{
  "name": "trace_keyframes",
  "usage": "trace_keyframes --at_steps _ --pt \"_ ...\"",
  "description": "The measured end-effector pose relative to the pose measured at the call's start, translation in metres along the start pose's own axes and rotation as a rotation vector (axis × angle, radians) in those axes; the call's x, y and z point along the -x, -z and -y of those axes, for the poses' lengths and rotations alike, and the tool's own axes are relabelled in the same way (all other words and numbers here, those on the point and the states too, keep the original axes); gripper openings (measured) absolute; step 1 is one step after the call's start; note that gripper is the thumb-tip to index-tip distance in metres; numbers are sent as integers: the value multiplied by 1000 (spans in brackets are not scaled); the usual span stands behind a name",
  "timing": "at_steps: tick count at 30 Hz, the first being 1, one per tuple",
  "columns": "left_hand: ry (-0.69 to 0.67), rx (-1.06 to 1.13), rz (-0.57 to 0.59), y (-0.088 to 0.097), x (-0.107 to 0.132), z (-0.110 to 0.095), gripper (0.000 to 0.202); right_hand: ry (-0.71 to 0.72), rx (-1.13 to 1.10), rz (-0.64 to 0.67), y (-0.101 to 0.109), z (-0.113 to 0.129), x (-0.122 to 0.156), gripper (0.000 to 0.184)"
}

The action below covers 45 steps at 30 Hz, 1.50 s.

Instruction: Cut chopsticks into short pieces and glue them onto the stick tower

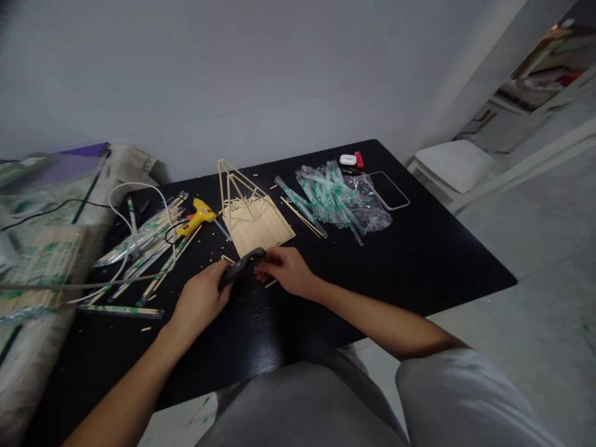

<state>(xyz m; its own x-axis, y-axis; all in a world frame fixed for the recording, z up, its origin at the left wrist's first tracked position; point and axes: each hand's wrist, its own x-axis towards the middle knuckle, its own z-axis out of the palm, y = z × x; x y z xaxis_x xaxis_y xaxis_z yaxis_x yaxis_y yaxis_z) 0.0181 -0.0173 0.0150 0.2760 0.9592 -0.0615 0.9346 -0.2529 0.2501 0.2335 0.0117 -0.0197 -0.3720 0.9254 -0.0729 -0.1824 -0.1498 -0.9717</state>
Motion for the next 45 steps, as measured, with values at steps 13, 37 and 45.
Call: trace_keyframes --at_steps 13,37,45 --pt "-46 86 -41 -5 1 4 17 4 -11 52 1 -2 0 39" --pt "-36 49 -30 -1 -1 2 19 11 14 71 1 0 3 39" --pt "-60 75 -50 -2 1 4 19 19 36 79 0 1 3 42"
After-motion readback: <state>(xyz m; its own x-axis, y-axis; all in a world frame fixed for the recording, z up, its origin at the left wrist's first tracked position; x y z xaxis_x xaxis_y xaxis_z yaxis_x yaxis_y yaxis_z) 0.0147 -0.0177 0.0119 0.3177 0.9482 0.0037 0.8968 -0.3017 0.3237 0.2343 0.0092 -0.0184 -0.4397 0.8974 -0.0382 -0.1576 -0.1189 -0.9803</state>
